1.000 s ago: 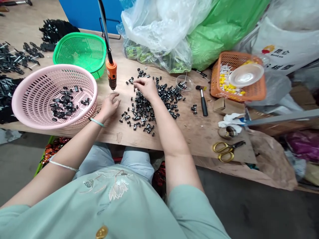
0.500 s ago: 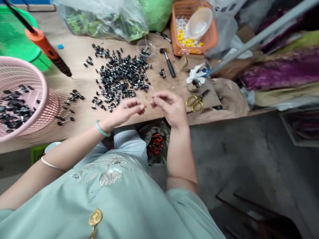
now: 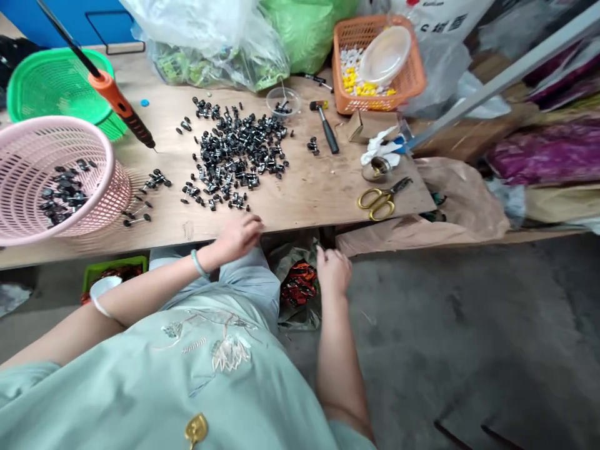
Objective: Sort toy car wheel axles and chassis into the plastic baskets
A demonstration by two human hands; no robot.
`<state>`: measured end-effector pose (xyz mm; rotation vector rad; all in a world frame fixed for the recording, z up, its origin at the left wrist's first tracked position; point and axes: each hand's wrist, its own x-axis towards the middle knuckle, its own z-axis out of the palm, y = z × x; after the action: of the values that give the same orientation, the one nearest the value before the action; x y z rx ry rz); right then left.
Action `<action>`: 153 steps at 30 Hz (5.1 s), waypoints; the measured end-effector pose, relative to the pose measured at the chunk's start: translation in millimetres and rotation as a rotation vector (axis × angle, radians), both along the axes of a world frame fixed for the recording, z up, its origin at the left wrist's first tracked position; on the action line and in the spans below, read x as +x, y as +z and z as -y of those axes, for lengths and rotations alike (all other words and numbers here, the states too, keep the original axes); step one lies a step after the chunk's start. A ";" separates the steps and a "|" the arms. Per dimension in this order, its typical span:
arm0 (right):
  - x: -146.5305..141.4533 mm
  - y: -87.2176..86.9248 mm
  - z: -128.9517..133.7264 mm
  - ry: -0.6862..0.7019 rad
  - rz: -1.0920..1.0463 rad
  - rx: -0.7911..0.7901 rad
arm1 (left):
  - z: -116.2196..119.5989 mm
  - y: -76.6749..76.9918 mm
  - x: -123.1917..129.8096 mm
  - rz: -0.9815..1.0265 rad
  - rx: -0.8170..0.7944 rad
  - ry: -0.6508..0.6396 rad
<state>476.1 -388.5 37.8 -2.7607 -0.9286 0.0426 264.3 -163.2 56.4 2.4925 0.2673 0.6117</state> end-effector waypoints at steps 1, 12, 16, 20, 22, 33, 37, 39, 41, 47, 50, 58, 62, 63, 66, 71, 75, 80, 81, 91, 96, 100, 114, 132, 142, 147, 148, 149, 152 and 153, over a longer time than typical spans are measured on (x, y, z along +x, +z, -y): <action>-7.3 6.0 -33.9 0.150 0.048 0.154 | -19.1 -4.6 -16.0 -0.003 0.011 0.152; -76.6 -13.1 -198.0 0.696 -0.102 0.549 | -67.2 -48.6 -81.4 0.021 0.118 0.441; -61.9 -11.8 -187.7 0.489 -0.180 0.746 | -64.6 -48.0 -98.9 0.121 0.082 0.514; -53.5 -8.1 -203.2 0.473 -0.223 0.710 | -108.7 -41.4 -116.9 0.182 0.011 0.710; -58.7 -9.6 -210.1 0.547 -0.254 0.613 | -142.1 -42.9 -124.1 0.173 -0.076 0.831; -122.3 -16.0 -228.5 0.789 -0.035 0.278 | -154.6 -48.3 -100.2 0.088 -0.313 0.658; -116.0 -13.1 -250.6 0.838 0.039 0.344 | -157.6 -42.6 -102.1 0.264 -0.599 0.771; -113.0 -13.2 -254.0 0.833 0.070 0.374 | -158.4 -38.5 -104.6 0.351 -0.840 0.805; -111.7 -14.5 -253.4 0.788 0.095 0.403 | -154.8 -32.0 -106.9 0.408 -1.045 0.814; -113.1 -12.9 -251.2 0.755 0.122 0.420 | -135.6 -3.4 -113.4 0.546 -1.671 0.525; -117.4 -3.9 -258.0 0.813 0.126 0.370 | -130.4 4.5 -118.2 0.590 -1.810 0.427; -126.4 18.6 -299.1 1.110 -0.039 0.145 | -90.7 -7.1 -144.0 0.563 -1.775 0.582; -134.2 21.4 -309.6 1.113 -0.024 0.130 | -73.3 -16.2 -159.9 0.507 -1.666 0.674; -139.0 20.5 -311.3 1.099 -0.012 0.138 | -71.5 -17.8 -162.7 0.497 -1.630 0.693; -154.5 16.6 -315.1 1.059 0.030 0.162 | -70.6 -21.0 -167.8 0.476 -1.541 0.726; -159.7 21.5 -315.2 1.008 -0.032 0.238 | -71.2 -25.6 -172.3 0.500 -1.397 0.781; -182.6 27.4 -325.8 0.965 -0.111 0.335 | -67.8 -34.2 -175.3 0.398 -1.012 0.848; -234.5 19.9 -357.9 1.259 -0.201 0.212 | -63.1 -46.9 -175.4 0.219 -0.554 0.799; -233.3 19.3 -359.7 1.274 -0.209 0.224 | -63.3 -48.1 -175.2 0.205 -0.511 0.790; -116.8 21.7 -238.6 0.730 -0.084 0.128 | -133.8 -38.9 -120.4 0.226 -0.378 0.688; -127.6 23.7 -253.0 0.686 -0.220 -0.023 | -156.7 -49.7 -96.5 0.178 -0.475 0.604; -140.2 17.6 -287.0 0.693 -0.332 0.047 | -143.3 -51.7 -84.4 0.347 -0.782 0.606; -199.6 59.0 -353.4 0.953 -0.393 0.794 | -123.8 35.4 -93.0 0.970 -0.560 0.778; -287.3 52.7 -366.9 1.151 -0.241 0.736 | -170.5 24.7 -282.1 1.099 -0.711 1.070; -120.3 3.0 -266.1 0.617 0.035 0.377 | -136.6 -22.3 -81.3 0.265 -0.470 0.463; -70.0 -2.5 -247.8 0.531 -0.060 0.293 | -152.7 -40.1 -37.4 0.051 -0.339 0.479; -67.1 -4.0 -245.1 0.582 -0.092 0.308 | -154.1 -39.7 -35.7 0.061 -0.320 0.490; -65.1 -4.7 -242.8 0.630 -0.117 0.336 | -155.2 -39.3 -36.0 0.080 -0.309 0.503; -57.8 -0.3 -242.8 0.624 -0.143 0.461 | -157.2 -39.2 -42.5 0.137 -0.318 0.541; -54.0 3.3 -246.8 0.590 -0.140 0.502 | -157.0 -39.5 -44.2 0.149 -0.322 0.559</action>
<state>422.1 -141.7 41.1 -1.9395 -1.4453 0.0855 220.1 -6.2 16.9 2.0433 0.9429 0.8884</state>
